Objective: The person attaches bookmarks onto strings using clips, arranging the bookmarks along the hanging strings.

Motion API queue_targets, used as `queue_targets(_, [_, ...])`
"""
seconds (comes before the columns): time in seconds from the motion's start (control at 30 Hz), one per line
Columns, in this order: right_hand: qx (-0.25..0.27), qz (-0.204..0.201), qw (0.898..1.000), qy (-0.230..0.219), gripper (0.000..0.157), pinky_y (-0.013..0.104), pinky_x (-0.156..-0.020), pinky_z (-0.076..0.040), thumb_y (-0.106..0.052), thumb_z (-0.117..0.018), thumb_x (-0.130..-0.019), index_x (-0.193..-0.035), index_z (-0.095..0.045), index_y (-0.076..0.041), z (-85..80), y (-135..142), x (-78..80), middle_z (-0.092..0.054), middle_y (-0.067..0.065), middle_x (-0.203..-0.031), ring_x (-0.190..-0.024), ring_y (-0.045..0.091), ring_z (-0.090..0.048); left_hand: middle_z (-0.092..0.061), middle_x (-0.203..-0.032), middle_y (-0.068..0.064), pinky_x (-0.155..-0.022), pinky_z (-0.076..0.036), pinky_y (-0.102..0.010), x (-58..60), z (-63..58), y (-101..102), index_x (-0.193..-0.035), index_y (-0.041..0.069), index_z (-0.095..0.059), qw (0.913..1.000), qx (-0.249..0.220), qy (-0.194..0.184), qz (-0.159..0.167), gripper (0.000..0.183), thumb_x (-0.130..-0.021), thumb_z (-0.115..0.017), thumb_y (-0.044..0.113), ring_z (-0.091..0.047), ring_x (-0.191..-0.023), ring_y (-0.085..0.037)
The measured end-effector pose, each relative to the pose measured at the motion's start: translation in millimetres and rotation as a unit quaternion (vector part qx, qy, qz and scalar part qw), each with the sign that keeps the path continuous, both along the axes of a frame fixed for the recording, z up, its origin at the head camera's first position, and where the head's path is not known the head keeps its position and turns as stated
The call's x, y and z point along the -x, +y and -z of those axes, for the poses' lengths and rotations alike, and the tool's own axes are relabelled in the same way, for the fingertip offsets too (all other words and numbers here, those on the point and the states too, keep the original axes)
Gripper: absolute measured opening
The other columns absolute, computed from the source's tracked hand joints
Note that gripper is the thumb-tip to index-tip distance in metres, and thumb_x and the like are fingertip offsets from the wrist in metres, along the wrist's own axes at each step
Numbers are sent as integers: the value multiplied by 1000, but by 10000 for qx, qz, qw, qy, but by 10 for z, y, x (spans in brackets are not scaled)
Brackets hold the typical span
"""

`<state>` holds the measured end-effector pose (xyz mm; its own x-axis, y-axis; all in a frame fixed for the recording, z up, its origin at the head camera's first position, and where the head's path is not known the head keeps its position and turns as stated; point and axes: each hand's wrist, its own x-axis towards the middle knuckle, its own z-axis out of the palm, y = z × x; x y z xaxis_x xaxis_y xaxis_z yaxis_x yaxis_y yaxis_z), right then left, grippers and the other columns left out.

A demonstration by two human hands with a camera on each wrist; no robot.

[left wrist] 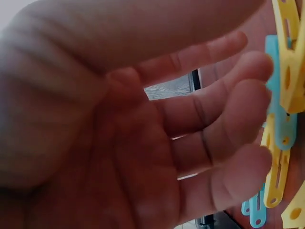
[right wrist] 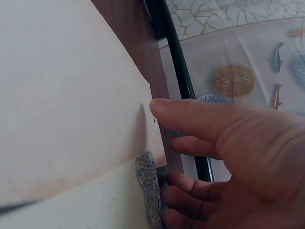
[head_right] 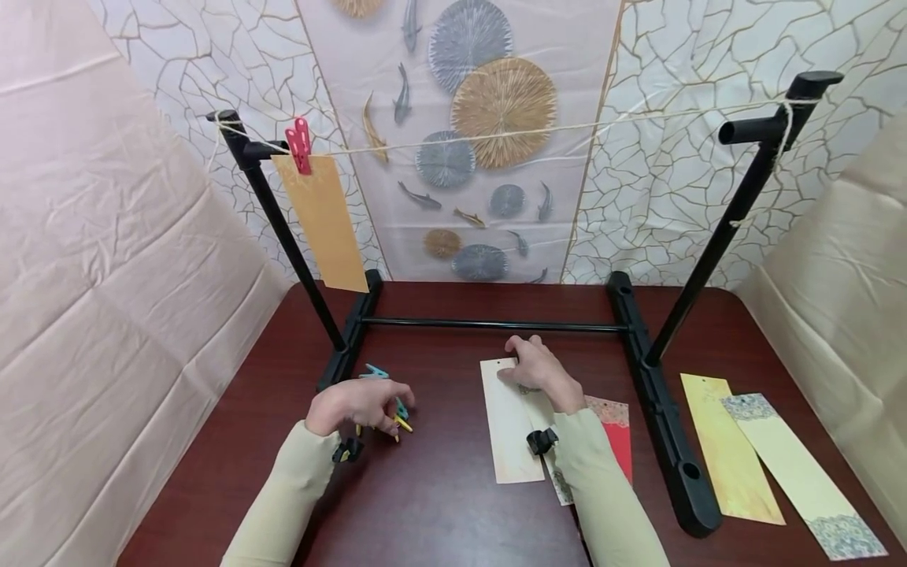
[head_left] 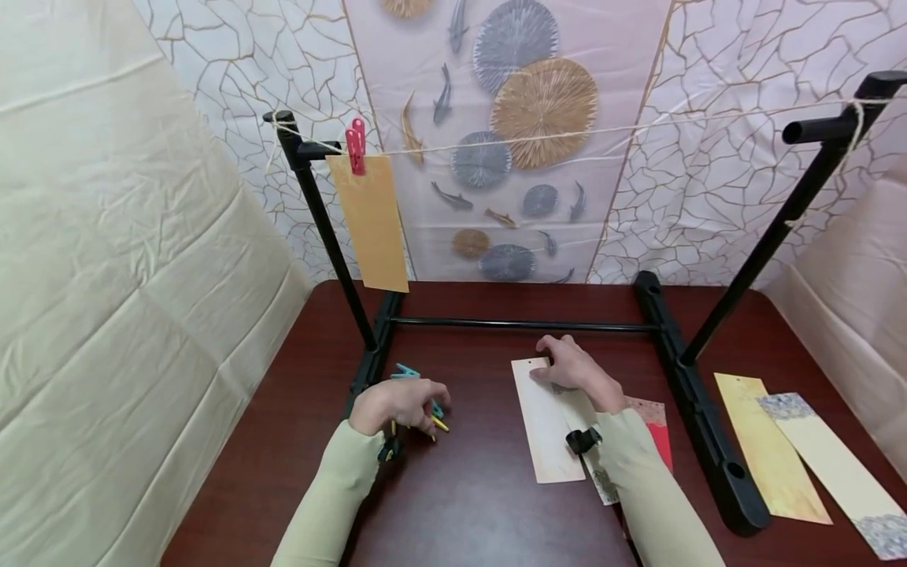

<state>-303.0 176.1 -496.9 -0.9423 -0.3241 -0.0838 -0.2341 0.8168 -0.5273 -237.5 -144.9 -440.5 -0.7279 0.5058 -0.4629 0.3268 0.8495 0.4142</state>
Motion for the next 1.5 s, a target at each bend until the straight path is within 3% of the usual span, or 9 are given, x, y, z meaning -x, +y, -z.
queue_targets(0.3, [-195, -76, 9998, 26, 43, 39, -74, -44, -27, -73, -87, -120, -59, -5, 2, 17, -9, -54, 17, -107, -92, 25, -45, -60, -83, 5, -60, -47, -26, -60, 86, 142, -111, 21, -64, 9964, 776, 338, -105, 32, -83, -79, 17, -56, -68, -11])
queue_targets(0.43, [-139, -55, 9999, -83, 37, 35, -70, -40, -27, -72, -89, -117, -59, -6, 10, 21, -18, -52, 13, -100, -89, 22, -43, -59, -81, 5, -59, -46, -26, -60, 119, 190, -105, 21, -63, 9950, 907, 368, -197, 28, -83, -79, 17, -55, -66, -11])
queue_targets(0.77, [-57, 73, 9999, -82, 31, 33, -69, -38, -25, -72, -88, -107, -57, -6, 52, 32, -14, -48, 9, -94, -86, 21, -41, -57, -77, 5, -59, -43, -27, -33, 170, 211, -96, 22, -60, 9931, 1061, 479, -146, 29, -80, -81, 34, -52, -65, -11])
queue_targets(0.9, [109, 21, 9999, -83, 28, 31, -64, -38, -22, -72, -88, -102, -55, -5, 60, 25, -1, -50, 8, -85, -76, 20, -46, -58, -74, 3, -55, -41, -27, -24, 183, 211, -88, 21, -59, 9928, 1062, 500, -222, 25, -83, -78, 37, -52, -61, -11])
queue_targets(1.07, [263, 90, 9993, -266, 27, 29, -56, -37, -22, -71, -89, -98, -51, -7, 41, 24, -11, -49, 4, -70, -57, 17, -45, -58, -72, 2, -54, -41, -26, -5, 197, 205, -85, 22, -57, 9946, 900, 428, -293, 22, -88, -73, 37, -52, -60, -11])
queue_targets(1.17, [326, 140, 9986, -392, 27, 30, -53, -37, -23, -69, -91, -98, -49, -7, 23, 35, -33, -47, 3, -66, -52, 16, -43, -57, -73, 3, -55, -40, -25, 13, 189, 201, -87, 21, -57, 9954, 737, 588, -167, 21, -90, -70, 38, -51, -60, -11])
queue_targets(1.3, [404, 228, 9982, -385, 28, 29, -51, -36, -24, -70, -90, -98, -48, -8, 2, 55, -54, -46, 2, -66, -51, 15, -42, -56, -75, 4, -56, -40, -23, 27, 150, 195, -94, 18, -58, 9946, 425, 942, 38, 23, -92, -68, 39, -50, -62, -10])
queue_targets(1.5, [406, 218, 9988, -146, 28, 30, -55, -36, -24, -71, -89, -97, -49, -9, -18, 87, -58, -48, 4, -71, -57, 16, -43, -58, -74, 6, -54, -43, -22, 38, 111, 183, -101, 15, -58, 9932, -360, 1104, -33, 20, -94, -65, 33, -52, -58, -8])
